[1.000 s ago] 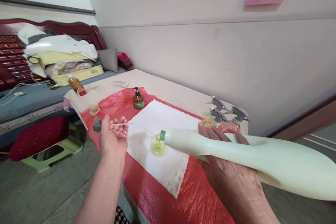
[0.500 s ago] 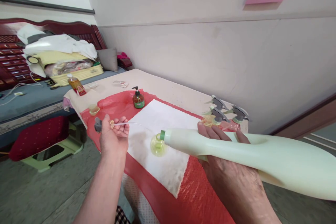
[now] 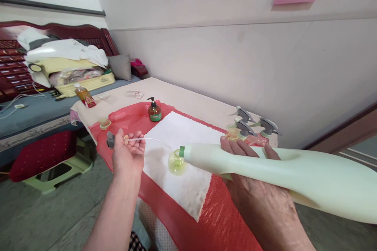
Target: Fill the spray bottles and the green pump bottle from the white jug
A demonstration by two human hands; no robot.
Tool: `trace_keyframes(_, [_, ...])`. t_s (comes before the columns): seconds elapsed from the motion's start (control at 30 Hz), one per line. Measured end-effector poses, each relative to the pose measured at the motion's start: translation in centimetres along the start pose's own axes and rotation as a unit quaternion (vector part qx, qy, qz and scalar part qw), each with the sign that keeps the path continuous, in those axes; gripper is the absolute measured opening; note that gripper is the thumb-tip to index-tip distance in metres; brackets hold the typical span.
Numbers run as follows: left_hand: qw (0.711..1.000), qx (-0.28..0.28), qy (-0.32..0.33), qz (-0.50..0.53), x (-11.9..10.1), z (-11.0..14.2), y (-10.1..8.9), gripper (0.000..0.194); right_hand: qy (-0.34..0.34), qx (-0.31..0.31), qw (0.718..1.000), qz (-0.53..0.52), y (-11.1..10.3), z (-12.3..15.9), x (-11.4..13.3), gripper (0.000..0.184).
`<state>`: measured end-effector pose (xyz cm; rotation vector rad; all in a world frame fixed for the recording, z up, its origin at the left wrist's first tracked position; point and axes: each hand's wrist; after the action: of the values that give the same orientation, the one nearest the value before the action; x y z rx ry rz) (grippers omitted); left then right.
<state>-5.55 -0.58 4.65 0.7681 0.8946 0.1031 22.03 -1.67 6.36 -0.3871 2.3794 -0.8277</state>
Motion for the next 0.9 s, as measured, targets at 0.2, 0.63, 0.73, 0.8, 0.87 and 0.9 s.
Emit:
trace_keyframes(0.2, [1.0,0.001,-0.003,-0.001,-0.13,0.12,0.01,0.03,0.002,-0.011,1.0,0.003,0.32,0.2,-0.05,0.044])
trace_keyframes(0.63, [1.0,-0.001,-0.007,0.0,-0.16,0.01,-0.05,0.029,-0.005,-0.001,1.0,0.015,-0.05,-0.04,0.2,0.042])
trace_keyframes(0.73, [1.0,0.001,-0.009,0.001,-0.16,-0.02,-0.07,0.029,-0.006,-0.001,1.0,0.011,-0.02,-0.06,0.24,0.043])
trace_keyframes(0.8, [1.0,0.001,-0.011,0.003,-0.16,-0.04,-0.07,0.029,-0.004,0.004,1.0,0.009,-0.05,-0.14,0.23,0.043])
trace_keyframes(0.87, [1.0,0.0,-0.013,0.002,-0.17,-0.06,-0.07,0.029,-0.007,0.003,1.0,0.01,-0.1,-0.24,0.18,0.042])
trace_keyframes(0.9, [1.0,0.0,-0.013,0.002,-0.18,-0.06,-0.07,0.029,-0.011,0.004,1.0,0.011,-0.13,-0.28,0.15,0.042])
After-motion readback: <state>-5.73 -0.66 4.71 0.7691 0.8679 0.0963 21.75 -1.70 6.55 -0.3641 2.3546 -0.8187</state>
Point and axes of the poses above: each hand's wrist, its own z-axis away from the middle knuckle, its own y-axis out of the palm, x = y × z, and after that the axes turned 1 degree about -x, right-handed
